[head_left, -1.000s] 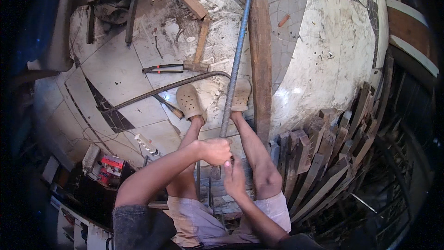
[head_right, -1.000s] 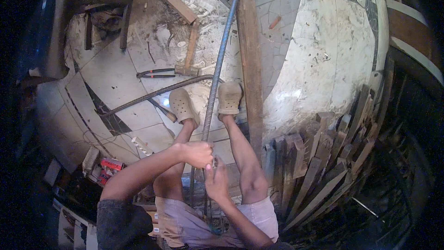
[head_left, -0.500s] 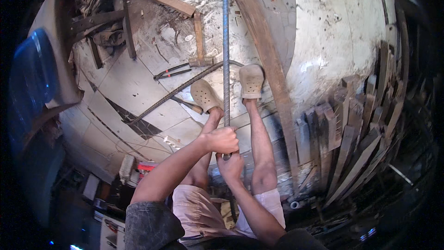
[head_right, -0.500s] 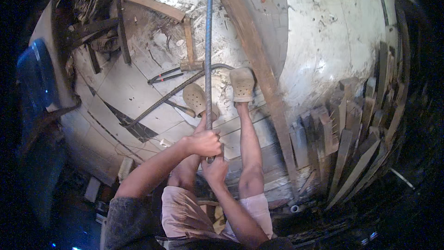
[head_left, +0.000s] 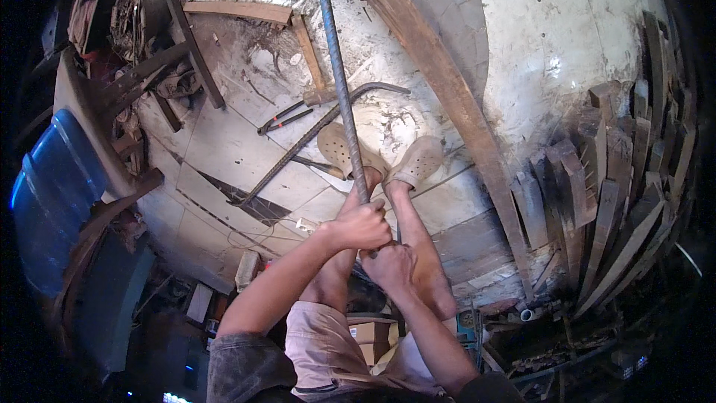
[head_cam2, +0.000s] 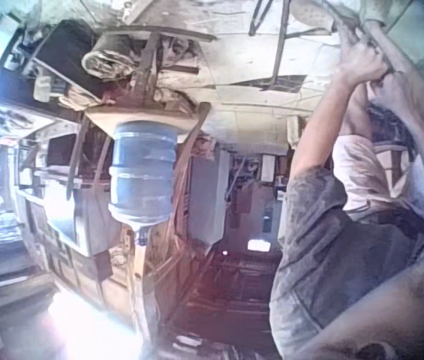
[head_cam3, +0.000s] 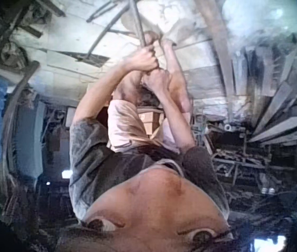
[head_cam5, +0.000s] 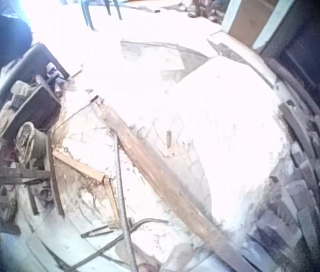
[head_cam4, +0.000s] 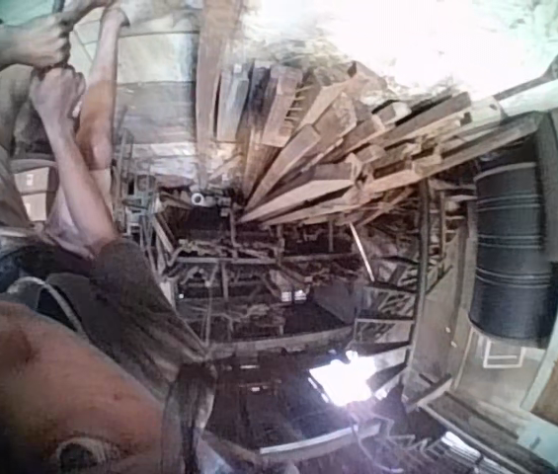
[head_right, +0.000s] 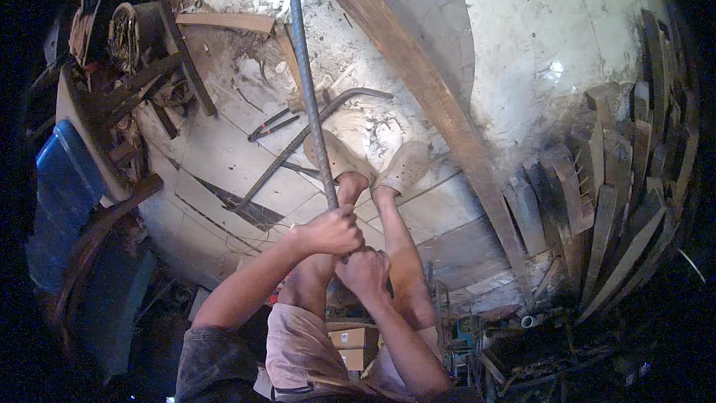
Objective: The person prys nails out of a wood plank using a rebar and a hammer as a lever. They then use pliers to remove the nails and a hammer and chisel to work on the wood surface while kneeling on the floor.
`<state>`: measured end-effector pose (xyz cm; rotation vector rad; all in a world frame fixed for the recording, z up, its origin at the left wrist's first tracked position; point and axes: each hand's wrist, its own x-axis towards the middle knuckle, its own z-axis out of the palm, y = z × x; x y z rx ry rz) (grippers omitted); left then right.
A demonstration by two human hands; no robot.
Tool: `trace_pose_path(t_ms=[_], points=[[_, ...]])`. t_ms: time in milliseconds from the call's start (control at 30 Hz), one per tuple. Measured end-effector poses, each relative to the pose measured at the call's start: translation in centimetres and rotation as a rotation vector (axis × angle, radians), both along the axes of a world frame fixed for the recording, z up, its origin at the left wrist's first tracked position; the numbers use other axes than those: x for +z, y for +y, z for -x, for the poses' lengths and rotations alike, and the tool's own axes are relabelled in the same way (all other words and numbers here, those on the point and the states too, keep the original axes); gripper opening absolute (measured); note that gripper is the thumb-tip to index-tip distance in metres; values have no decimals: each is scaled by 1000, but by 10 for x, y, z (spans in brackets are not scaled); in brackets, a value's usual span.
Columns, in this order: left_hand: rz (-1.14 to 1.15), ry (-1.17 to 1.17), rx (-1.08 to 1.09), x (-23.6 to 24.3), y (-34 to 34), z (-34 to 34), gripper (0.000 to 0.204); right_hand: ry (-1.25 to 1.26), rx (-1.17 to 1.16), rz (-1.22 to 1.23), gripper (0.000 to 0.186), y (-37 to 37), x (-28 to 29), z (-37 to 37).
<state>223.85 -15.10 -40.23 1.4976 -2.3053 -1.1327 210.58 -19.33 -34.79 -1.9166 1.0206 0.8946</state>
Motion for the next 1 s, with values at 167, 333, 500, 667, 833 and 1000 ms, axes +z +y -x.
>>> trace_pose_path(t_ms=[167,333,500,667,833,1000], points=[[163,15,117,-35,-16,27,14,-143,8,44,27,-33,-19,25],[63,7,33,-39,-21,29,12,-32,45,-120,33,-38,-30,30],[14,-5,628,-141,-154,112,7,250,-46,319,22,-172,-142,76],[-172,166,513,-107,-255,106,9,39,439,397,24,-291,-89,83],[-218,133,418,-66,-186,117,12,153,325,207,29,-218,-41,89],[-234,157,399,-12,-124,91,24,37,160,83,32,-157,12,72]])
